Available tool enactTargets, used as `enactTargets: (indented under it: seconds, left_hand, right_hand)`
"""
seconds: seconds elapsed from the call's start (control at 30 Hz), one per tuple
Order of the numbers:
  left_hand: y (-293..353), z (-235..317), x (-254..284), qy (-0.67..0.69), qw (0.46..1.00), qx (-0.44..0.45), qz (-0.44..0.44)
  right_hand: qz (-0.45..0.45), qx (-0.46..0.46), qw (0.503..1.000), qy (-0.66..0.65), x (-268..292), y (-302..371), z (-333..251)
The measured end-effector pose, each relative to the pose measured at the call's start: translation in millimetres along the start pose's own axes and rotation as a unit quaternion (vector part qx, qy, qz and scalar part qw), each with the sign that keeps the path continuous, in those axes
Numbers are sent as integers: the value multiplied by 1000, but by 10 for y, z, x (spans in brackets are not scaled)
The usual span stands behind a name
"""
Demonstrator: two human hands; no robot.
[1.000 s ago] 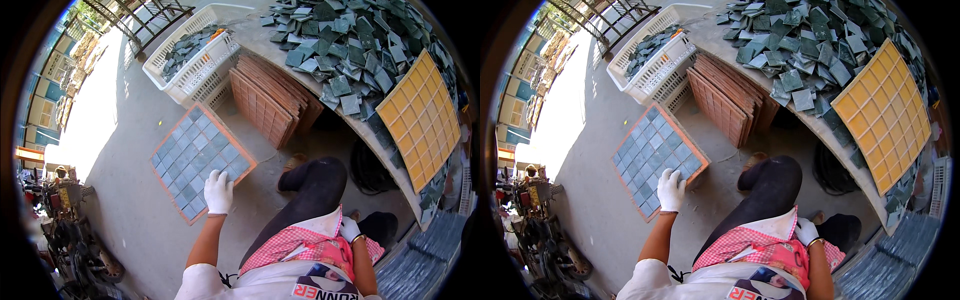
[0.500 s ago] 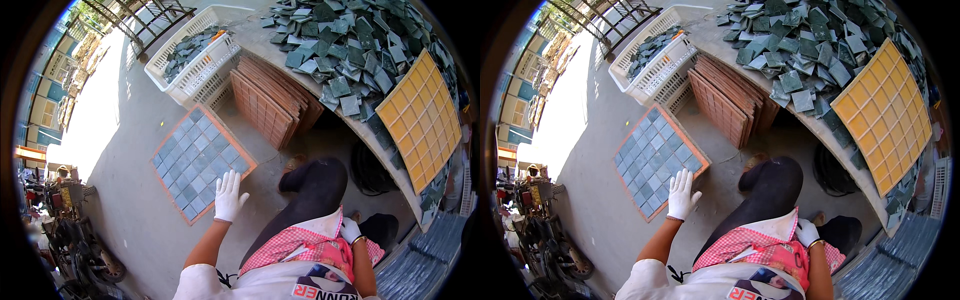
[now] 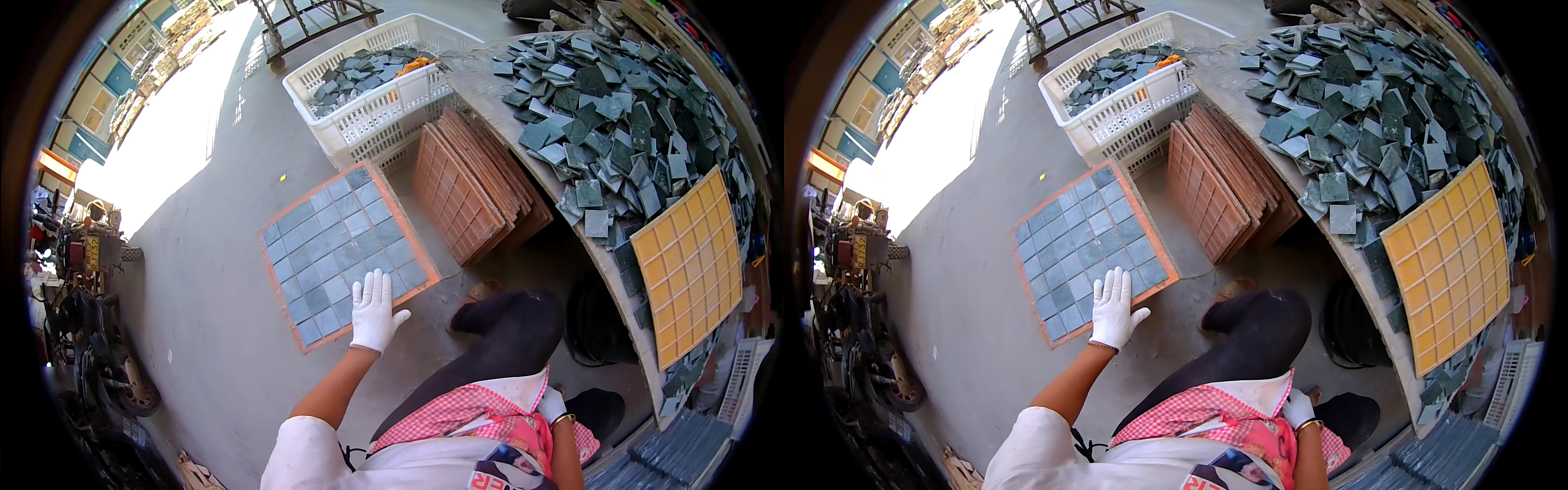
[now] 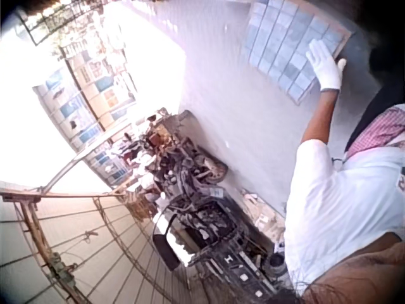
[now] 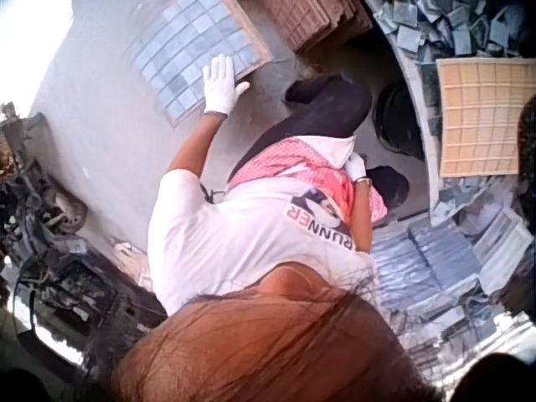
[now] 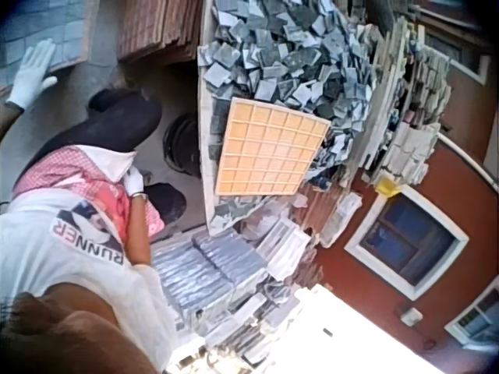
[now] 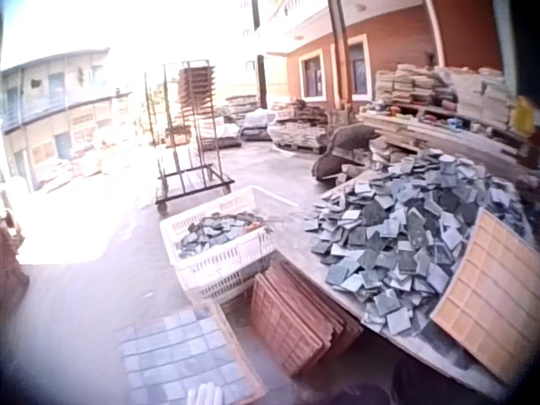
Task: The person assembles small square tiles into a grid on a yellow mesh sheet. They pick tiles from a nearby pile, place them into the grid cells, and adjust them to fit. The person also handles a completed tile sheet and stacks it with others.
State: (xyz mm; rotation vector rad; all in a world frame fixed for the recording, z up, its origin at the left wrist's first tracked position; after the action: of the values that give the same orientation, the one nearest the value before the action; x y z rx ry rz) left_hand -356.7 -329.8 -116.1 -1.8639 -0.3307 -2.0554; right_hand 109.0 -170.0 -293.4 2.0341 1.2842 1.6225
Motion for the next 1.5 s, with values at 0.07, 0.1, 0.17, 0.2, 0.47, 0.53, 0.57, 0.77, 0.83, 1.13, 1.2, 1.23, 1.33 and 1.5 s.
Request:
enactTargets:
  seconds: [0.07,0.1,0.17,0.2,0.47,0.53,0.57,0.77,0.83,1.13,1.2,1.23,1.33,1.5]
  left_hand:
    - [-20,62,61,-1,1000,-2,-2]
    - [1,60,52,14,1000,2,14]
    - [43,85,26,49,998,-1,40]
    - [43,95,-12,45,998,-4,34]
    - [-70,16,2,-4,997,-51,49]
    - [-84,-1,-22,-2,998,-40,45]
    - [-124,13,2,-4,999,-26,22]
    - [-30,68,-142,-19,999,-17,47]
    - [-24,75,-157,-24,998,-2,63]
    - [-141,276,98,-86,992,-77,49]
    - [-87,337,35,-86,988,-119,40]
    - [-106,294,6,-81,990,-115,28]
    - [-106,228,-60,-46,993,-99,38]
    - [-47,133,-55,33,992,-104,65]
  right_hand:
    - [4,20,999,39,44,-29,-82]
    - [2,-5,1000,-25,151,14,-109]
    - [7,-17,999,-36,308,140,-256]
    - [17,-3,998,-56,254,107,-166]
    - [1,-18,1000,-3,302,102,-264]
    - [-2,-50,998,-38,501,246,-495]
    - [5,-69,997,-38,525,256,-480]
    - [11,-23,999,-30,260,113,-151]
    - [17,-32,999,-39,385,184,-268]
    - [20,-57,997,-37,550,315,-469]
    - [21,-65,996,-56,565,351,-463]
    - [23,-67,997,-43,577,349,-478]
    - [25,-81,996,-42,607,383,-502]
    - [43,-54,997,-40,549,315,-407]
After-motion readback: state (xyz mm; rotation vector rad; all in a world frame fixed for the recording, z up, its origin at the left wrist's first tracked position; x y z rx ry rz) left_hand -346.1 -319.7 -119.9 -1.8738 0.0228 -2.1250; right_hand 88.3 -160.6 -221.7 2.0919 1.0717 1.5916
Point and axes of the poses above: each hand's wrist, its own y-axis away from the middle knuckle, its own x-axis out of the back of the hand, z = x × y, the point moved 10 cm from there along -y, towards the middle knuckle, and after that the axes turned 15 degrees about -x, right-handed, at the moved point
